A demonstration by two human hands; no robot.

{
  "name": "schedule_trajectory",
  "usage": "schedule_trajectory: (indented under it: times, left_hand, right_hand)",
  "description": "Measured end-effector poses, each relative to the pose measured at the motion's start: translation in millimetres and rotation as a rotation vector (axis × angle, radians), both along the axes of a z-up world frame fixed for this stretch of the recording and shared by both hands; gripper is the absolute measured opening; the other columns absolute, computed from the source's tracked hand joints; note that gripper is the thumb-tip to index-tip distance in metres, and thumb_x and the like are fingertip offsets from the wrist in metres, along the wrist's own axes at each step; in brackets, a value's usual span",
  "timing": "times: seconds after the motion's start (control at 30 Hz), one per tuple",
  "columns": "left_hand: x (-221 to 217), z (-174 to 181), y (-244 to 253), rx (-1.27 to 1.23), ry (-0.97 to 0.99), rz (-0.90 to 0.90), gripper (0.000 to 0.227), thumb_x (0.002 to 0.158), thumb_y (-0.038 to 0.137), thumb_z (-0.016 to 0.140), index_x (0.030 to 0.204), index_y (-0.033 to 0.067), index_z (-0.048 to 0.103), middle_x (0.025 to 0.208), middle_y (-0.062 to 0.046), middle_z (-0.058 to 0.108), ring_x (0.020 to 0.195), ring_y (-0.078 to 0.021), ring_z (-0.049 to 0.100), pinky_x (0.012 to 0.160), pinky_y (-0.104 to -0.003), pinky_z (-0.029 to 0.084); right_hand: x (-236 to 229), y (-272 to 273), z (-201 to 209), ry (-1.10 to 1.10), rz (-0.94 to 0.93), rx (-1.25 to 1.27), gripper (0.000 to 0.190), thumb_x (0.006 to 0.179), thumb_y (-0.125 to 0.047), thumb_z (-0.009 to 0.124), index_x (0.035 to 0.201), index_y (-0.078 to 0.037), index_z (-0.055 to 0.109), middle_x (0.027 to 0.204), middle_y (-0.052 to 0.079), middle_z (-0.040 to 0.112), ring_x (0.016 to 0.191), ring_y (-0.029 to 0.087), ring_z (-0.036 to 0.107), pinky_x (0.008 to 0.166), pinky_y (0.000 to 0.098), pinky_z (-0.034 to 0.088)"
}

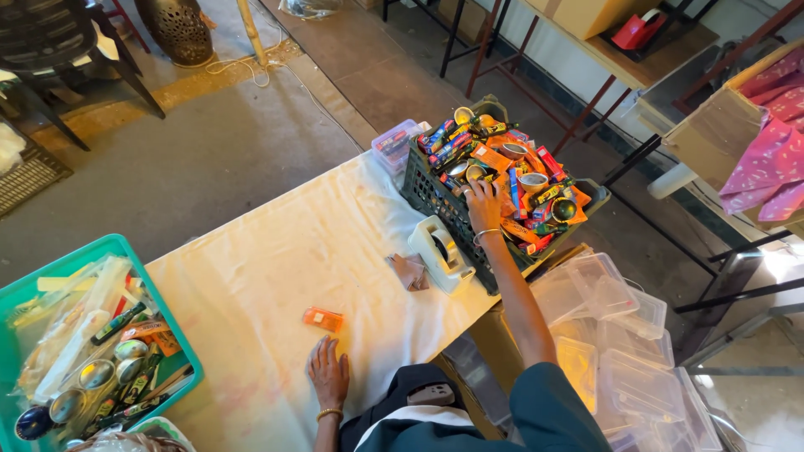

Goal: The person packs various small items, including a can, a tube, and a box, into a clear plastic container on a table. They then place the container aside and handle other items from a basket.

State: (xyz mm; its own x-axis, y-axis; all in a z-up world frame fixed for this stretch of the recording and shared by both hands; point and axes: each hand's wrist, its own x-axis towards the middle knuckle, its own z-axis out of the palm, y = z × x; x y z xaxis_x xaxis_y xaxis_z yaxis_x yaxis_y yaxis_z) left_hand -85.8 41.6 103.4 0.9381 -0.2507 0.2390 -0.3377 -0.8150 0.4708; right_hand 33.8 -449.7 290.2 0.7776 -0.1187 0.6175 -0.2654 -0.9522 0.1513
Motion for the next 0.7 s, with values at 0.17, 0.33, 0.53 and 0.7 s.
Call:
schedule_trajectory:
  times: [0.17,0.33,0.53,0.7]
  left_hand:
    - [-1,-1,2,-0.027,-0.019,0.015,0.046,0.090,0.027,0.063,0.134,0.0155,0.057,0.150,-0.004,0.050,0.142,-0.0245,0.041,0.118,-0.046,0.028]
    - [2,-5,2,-0.031,-0.020,0.022,0.045,0.091,0.028,0.063,0.134,0.0161,0.057,0.151,-0.004,0.050,0.140,-0.0249,0.042,0.117,-0.046,0.029]
    - [1,-6,-4,-0.018,0.015,0.050,0.042,0.092,0.029,0.063,0.132,0.0180,0.058,0.149,-0.002,0.051,0.141,-0.0240,0.042,0.118,-0.046,0.028]
    - [3,-10,-4,-0.026,0.053,0.078,0.041,0.093,0.030,0.063,0.132,0.0187,0.059,0.149,-0.002,0.051,0.141,-0.0236,0.042,0.117,-0.047,0.027]
  right_hand:
    - [3,1,5,-0.046,0.128,-0.008,0.034,0.091,-0.009,0.061,0.123,-0.013,0.070,0.130,0.003,0.066,0.120,0.022,0.058,0.111,0.0474,0.038]
    - [-7,47,35,-0.195,0.241,-0.011,0.032,0.091,-0.011,0.065,0.123,-0.014,0.070,0.131,0.005,0.068,0.111,0.024,0.061,0.099,0.0447,0.043]
    - [-14,127,-55,0.014,0.640,0.465,0.035,0.081,-0.006,0.064,0.113,-0.018,0.072,0.121,0.002,0.072,0.106,0.023,0.072,0.084,0.0377,0.058]
    - [-26,197,-85,0.080,0.659,0.358,0.031,0.089,-0.008,0.066,0.117,-0.019,0.073,0.121,0.004,0.074,0.103,0.024,0.070,0.081,0.0376,0.058]
